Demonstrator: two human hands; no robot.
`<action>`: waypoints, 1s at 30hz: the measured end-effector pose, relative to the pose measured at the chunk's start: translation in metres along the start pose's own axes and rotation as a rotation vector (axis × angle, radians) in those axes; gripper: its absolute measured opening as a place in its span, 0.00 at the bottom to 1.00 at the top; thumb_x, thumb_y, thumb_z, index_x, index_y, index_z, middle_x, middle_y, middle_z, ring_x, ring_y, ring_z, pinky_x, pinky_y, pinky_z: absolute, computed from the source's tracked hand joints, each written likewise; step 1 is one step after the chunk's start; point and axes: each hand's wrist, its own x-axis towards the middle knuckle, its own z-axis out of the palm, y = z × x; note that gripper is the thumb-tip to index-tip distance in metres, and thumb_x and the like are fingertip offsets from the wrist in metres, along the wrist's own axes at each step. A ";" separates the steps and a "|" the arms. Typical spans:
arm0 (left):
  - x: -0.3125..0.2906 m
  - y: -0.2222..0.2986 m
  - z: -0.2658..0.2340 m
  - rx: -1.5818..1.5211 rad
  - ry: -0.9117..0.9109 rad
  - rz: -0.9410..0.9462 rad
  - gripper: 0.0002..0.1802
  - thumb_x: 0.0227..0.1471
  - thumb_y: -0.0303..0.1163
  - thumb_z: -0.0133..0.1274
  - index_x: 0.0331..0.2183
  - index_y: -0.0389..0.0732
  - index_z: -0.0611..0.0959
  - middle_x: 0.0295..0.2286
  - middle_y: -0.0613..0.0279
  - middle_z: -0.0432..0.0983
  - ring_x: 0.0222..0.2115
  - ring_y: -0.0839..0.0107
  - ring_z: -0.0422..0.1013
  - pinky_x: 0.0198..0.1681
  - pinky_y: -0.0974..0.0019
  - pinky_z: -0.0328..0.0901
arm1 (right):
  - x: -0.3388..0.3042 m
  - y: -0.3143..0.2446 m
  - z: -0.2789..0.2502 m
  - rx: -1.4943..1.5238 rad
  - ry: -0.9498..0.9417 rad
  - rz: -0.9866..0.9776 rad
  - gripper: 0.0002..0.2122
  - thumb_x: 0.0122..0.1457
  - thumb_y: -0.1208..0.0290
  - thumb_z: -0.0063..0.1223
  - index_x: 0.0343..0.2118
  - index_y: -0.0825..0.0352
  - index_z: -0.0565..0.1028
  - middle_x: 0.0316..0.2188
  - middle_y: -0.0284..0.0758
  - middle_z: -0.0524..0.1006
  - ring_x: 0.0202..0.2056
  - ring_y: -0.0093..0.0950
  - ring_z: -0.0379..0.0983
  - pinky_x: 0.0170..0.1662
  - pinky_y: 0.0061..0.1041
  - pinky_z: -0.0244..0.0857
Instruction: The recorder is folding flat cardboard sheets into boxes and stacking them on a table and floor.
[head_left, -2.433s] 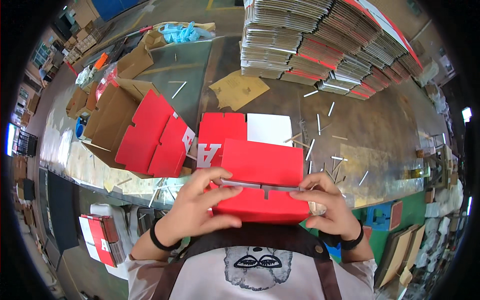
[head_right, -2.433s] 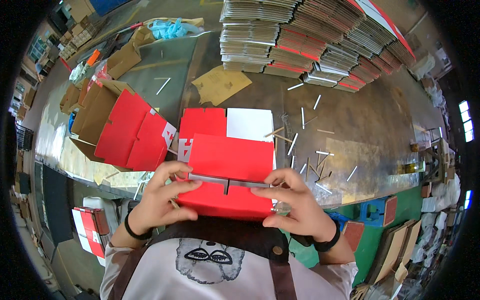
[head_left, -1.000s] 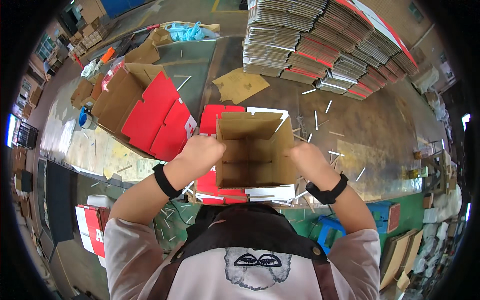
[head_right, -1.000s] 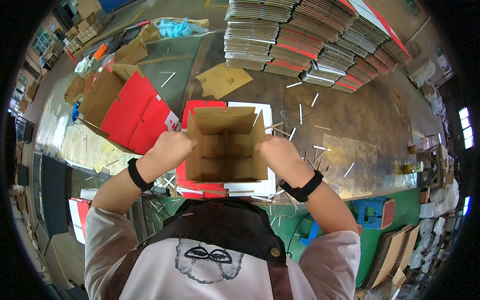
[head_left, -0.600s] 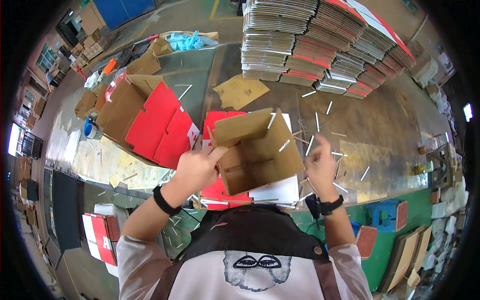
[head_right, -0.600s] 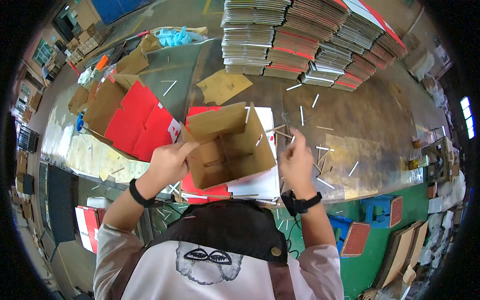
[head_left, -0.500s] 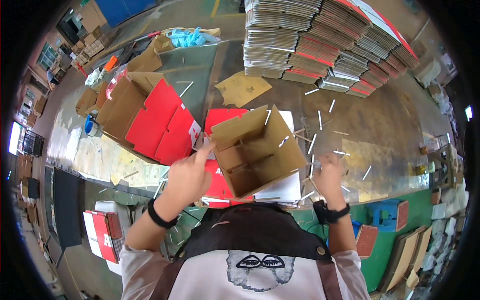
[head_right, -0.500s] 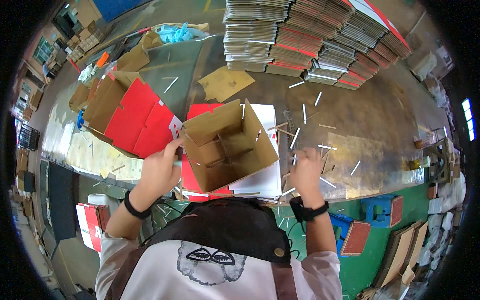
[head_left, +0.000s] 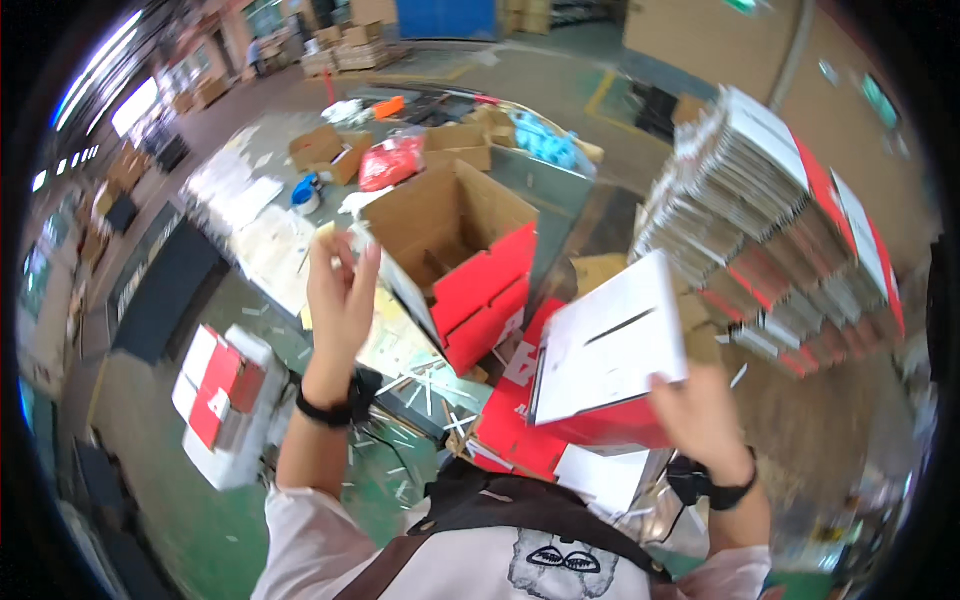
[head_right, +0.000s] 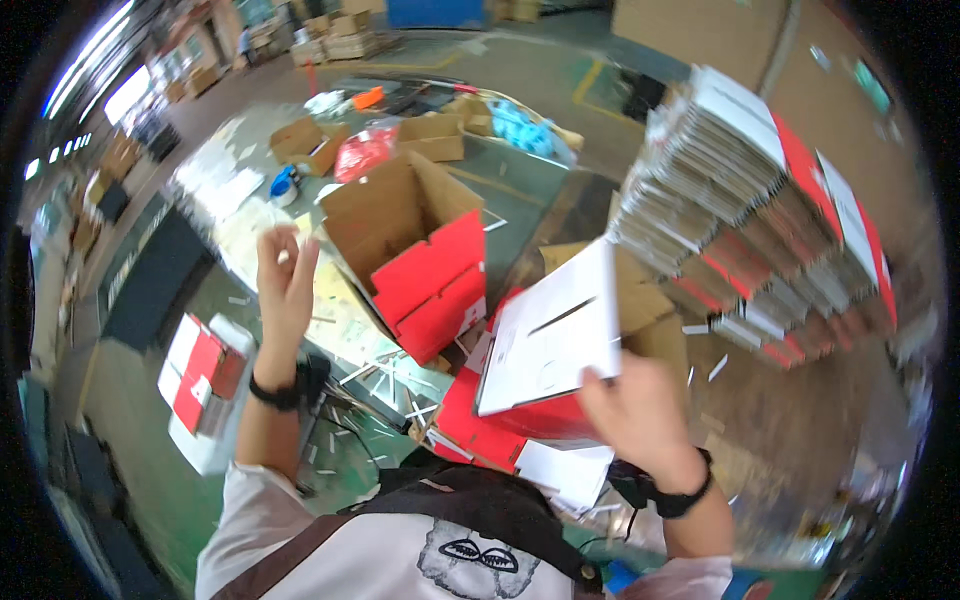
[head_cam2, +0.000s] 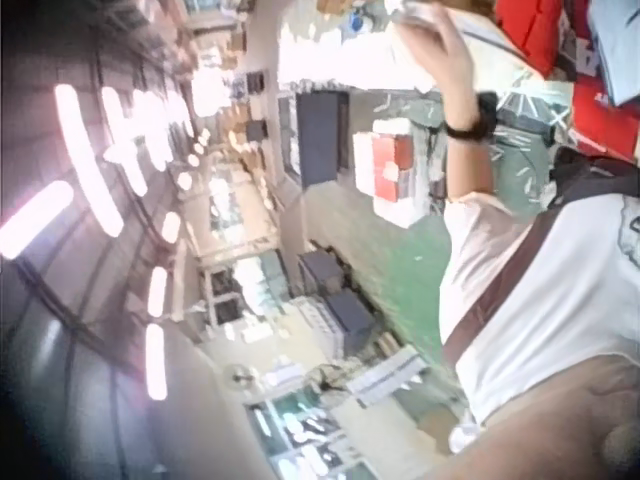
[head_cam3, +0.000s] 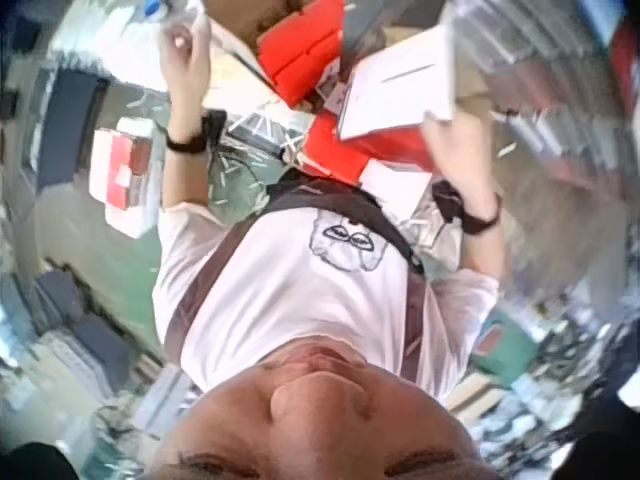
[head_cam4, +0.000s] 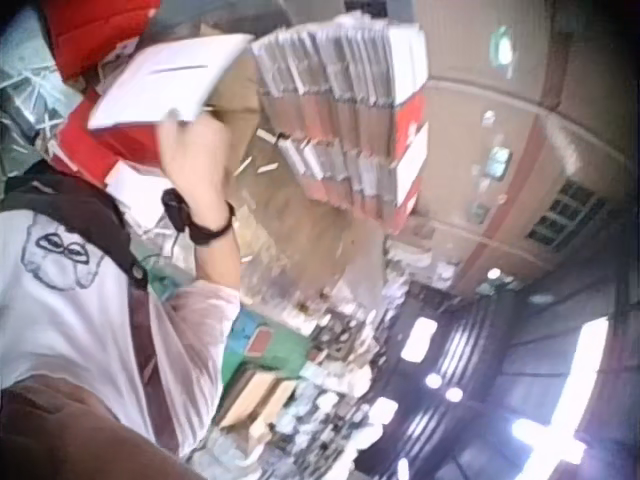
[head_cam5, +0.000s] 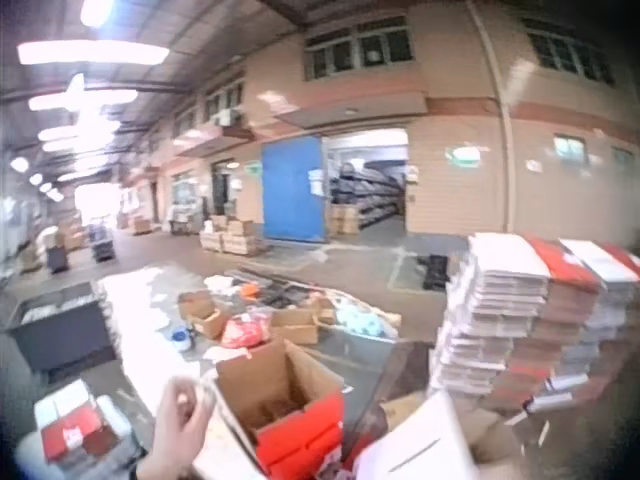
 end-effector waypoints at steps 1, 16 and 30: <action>0.016 -0.020 -0.008 0.143 0.111 0.038 0.22 0.56 0.34 0.58 0.46 0.34 0.67 0.19 0.70 0.62 0.16 0.81 0.58 0.19 0.74 0.55 | 0.000 -0.015 -0.017 0.098 0.124 -0.074 0.12 0.59 0.68 0.49 0.32 0.76 0.76 0.18 0.45 0.75 0.20 0.34 0.72 0.27 0.32 0.65; -0.016 -0.042 0.015 -0.269 -0.106 -0.556 0.37 0.58 0.32 0.43 0.62 0.32 0.46 0.15 0.59 0.69 0.13 0.71 0.69 0.18 0.68 0.64 | 0.116 -0.172 0.002 -0.338 -0.038 -0.841 0.11 0.50 0.68 0.55 0.18 0.68 0.69 0.13 0.43 0.70 0.18 0.43 0.70 0.23 0.40 0.64; -0.101 -0.025 0.029 -0.073 -0.047 0.102 0.24 0.64 0.36 0.38 0.18 0.38 0.75 0.14 0.64 0.64 0.18 0.73 0.64 0.23 0.69 0.59 | 0.112 -0.015 0.003 0.469 0.323 -0.282 0.20 0.63 0.54 0.48 0.46 0.68 0.72 0.37 0.38 0.77 0.42 0.23 0.73 0.48 0.30 0.65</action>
